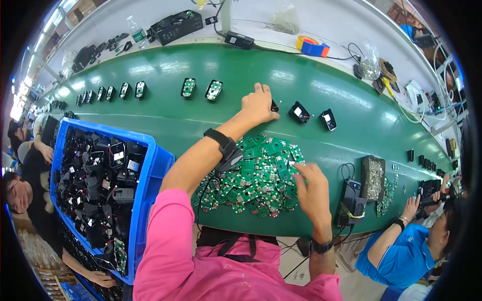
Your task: The person gathers circuit boards from a blue bin and places them on a table. They then pick up a black plastic housing, fit a circuit board into it, and place the assembled unit on the table, repeating the process.
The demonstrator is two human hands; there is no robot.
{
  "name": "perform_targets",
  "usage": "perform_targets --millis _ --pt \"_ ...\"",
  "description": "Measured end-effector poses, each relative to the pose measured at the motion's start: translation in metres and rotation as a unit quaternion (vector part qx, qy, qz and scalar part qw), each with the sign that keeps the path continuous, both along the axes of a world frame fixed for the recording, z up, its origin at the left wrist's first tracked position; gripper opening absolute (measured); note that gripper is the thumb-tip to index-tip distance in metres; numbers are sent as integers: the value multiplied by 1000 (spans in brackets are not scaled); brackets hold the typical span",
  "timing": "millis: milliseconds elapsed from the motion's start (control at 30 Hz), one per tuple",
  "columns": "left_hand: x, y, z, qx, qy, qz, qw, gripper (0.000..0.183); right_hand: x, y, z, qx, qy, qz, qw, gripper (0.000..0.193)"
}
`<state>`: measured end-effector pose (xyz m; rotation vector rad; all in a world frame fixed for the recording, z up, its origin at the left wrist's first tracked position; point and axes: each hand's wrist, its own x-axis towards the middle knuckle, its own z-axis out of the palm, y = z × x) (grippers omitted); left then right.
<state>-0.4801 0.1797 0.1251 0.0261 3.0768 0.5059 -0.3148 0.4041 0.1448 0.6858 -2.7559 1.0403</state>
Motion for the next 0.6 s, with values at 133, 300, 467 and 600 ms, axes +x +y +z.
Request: perform_targets --millis 133,300,467,600 --pt "-12 -5 -15 27 24 2 999 84 -40 -32 -7 38 -46 2 998 33" --pt "25 -19 31 181 84 -26 980 72 -60 -50 -5 113 -42 59 991 40" --pt "125 -26 64 477 101 -47 872 57 -74 -53 -14 195 0 118 974 28" --pt "209 -17 56 648 36 47 759 66 -72 -50 -31 162 109 87 977 21"
